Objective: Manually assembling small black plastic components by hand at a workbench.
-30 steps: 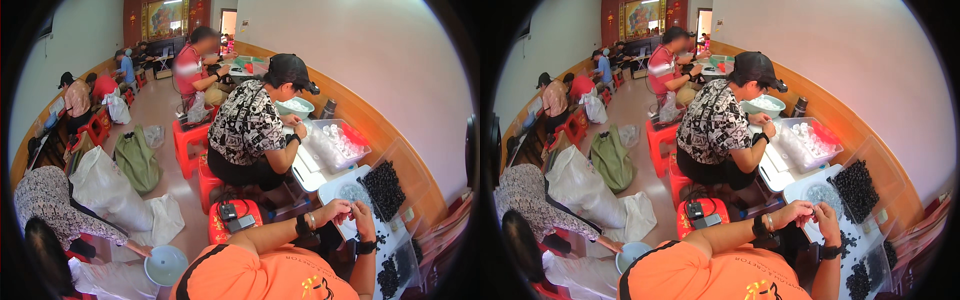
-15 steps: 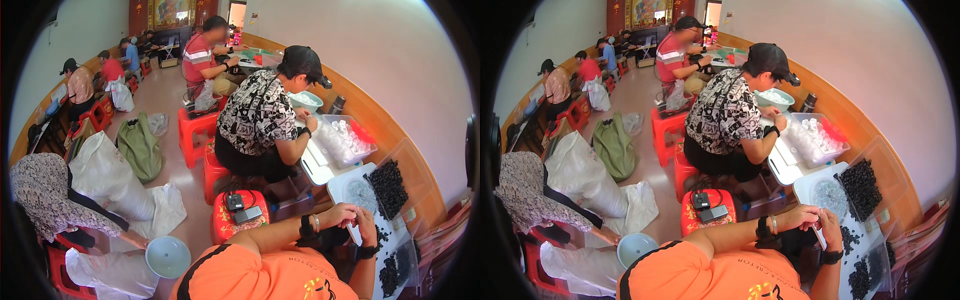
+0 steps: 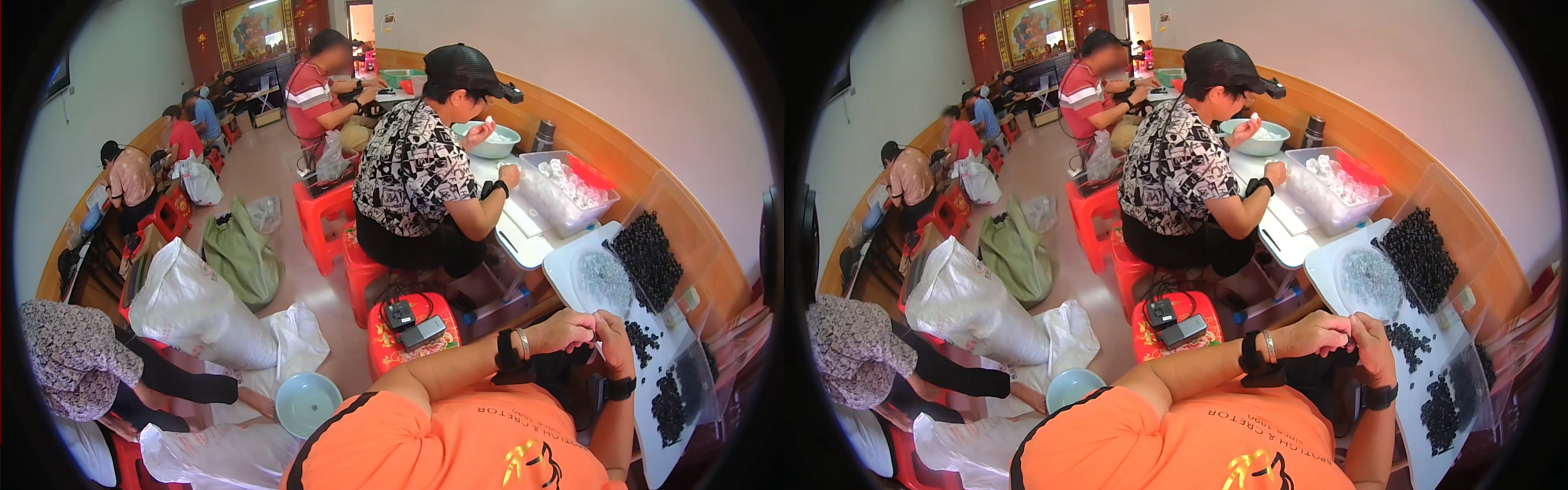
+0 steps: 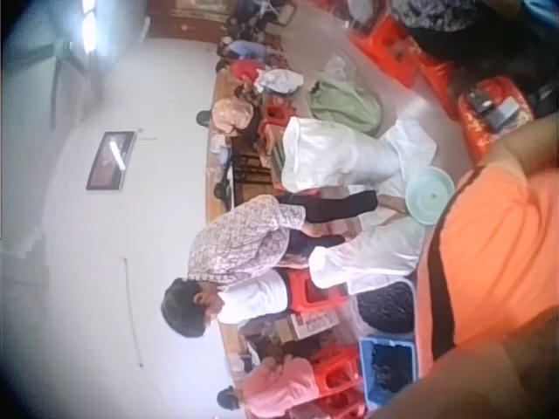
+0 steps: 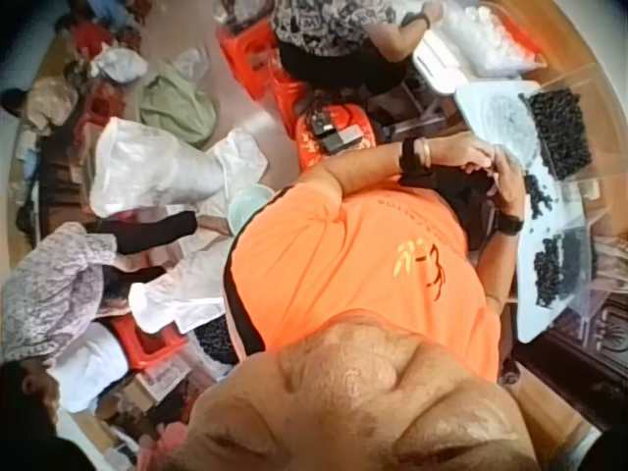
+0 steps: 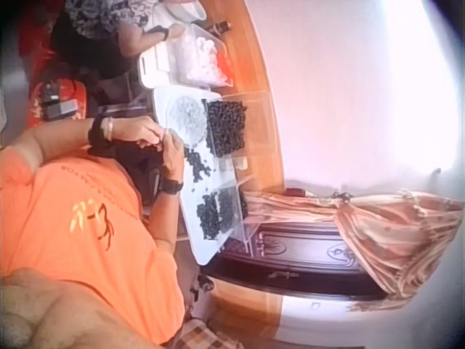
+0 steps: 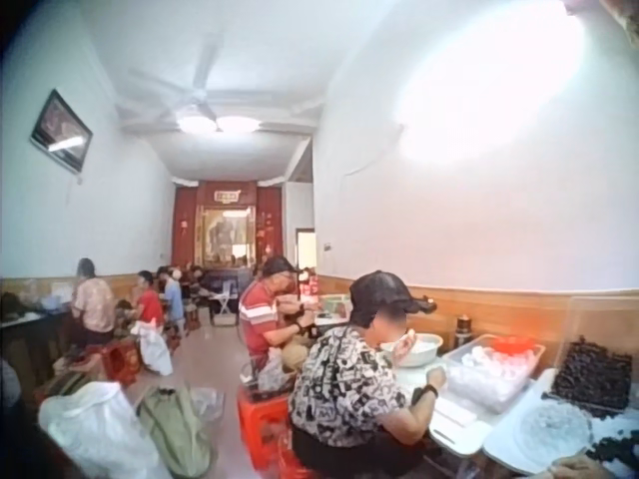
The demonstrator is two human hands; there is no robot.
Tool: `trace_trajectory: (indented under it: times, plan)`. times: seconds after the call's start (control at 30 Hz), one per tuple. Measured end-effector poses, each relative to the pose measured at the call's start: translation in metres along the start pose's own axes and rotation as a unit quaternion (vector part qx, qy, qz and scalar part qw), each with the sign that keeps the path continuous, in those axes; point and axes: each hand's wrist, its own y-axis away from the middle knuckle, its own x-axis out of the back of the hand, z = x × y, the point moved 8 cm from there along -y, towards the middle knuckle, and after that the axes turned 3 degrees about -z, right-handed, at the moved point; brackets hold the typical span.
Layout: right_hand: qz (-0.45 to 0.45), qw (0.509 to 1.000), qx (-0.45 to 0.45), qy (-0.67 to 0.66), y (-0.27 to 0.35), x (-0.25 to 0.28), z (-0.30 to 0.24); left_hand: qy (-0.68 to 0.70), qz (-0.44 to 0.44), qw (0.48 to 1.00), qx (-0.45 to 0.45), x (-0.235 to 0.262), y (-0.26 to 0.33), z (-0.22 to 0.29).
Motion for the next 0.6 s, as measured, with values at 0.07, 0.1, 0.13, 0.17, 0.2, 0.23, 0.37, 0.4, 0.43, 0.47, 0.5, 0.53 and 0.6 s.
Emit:
trace_trajectory:
  times: [0.07, 0.1, 0.13, 0.17, 0.2, 0.23, 0.37, 0.4, 0.43, 0.47, 0.5, 0.53, 0.6]
  plan:
    - [0.000, 1.000, -0.001, -0.007, 0.003, 0.005, 0.006, -0.004, 0.002, 1.000, -0.005, -0.004, -0.003, 0.000]
    - [-0.003, 1.000, -0.003, -0.011, 0.004, 0.007, 0.008, -0.006, 0.000, 1.000, -0.004, -0.006, -0.005, 0.001]
    - [-0.003, 1.000, -0.003, -0.014, 0.006, 0.008, 0.009, -0.003, 0.003, 1.000, 0.002, -0.007, -0.005, 0.001]
    - [-0.002, 1.000, -0.001, -0.012, 0.007, 0.009, 0.010, 0.000, 0.006, 1.000, 0.007, -0.008, -0.005, 0.000]
    - [-0.001, 1.000, 0.000, -0.010, 0.007, 0.010, 0.011, 0.000, 0.005, 1.000, 0.010, -0.008, -0.006, -0.002]
    - [0.000, 1.000, 0.000, -0.013, 0.007, 0.011, 0.012, 0.004, 0.008, 1.000, 0.018, -0.008, -0.006, -0.005]
    - [0.005, 1.000, -0.002, -0.024, 0.010, 0.013, 0.018, 0.004, 0.011, 0.999, 0.038, -0.010, -0.009, -0.014]
    - [0.005, 1.000, -0.002, -0.027, 0.011, 0.012, 0.018, 0.004, 0.009, 0.999, 0.040, -0.010, -0.009, -0.016]
    - [0.006, 1.000, -0.003, -0.029, 0.012, 0.013, 0.019, 0.007, 0.010, 0.999, 0.041, -0.010, -0.009, -0.017]
    - [0.005, 1.000, 0.002, -0.031, 0.012, 0.013, 0.019, 0.011, 0.010, 0.999, 0.042, -0.010, -0.010, -0.018]
    - [0.004, 0.999, 0.006, -0.032, 0.013, 0.013, 0.018, 0.011, 0.009, 0.999, 0.043, -0.010, -0.010, -0.018]
    - [0.005, 0.999, 0.006, -0.033, 0.013, 0.013, 0.018, 0.020, 0.011, 0.999, 0.044, -0.009, -0.010, -0.019]
    - [0.009, 0.999, 0.006, -0.035, 0.014, 0.013, 0.016, 0.029, 0.012, 0.999, 0.045, -0.009, -0.010, -0.021]
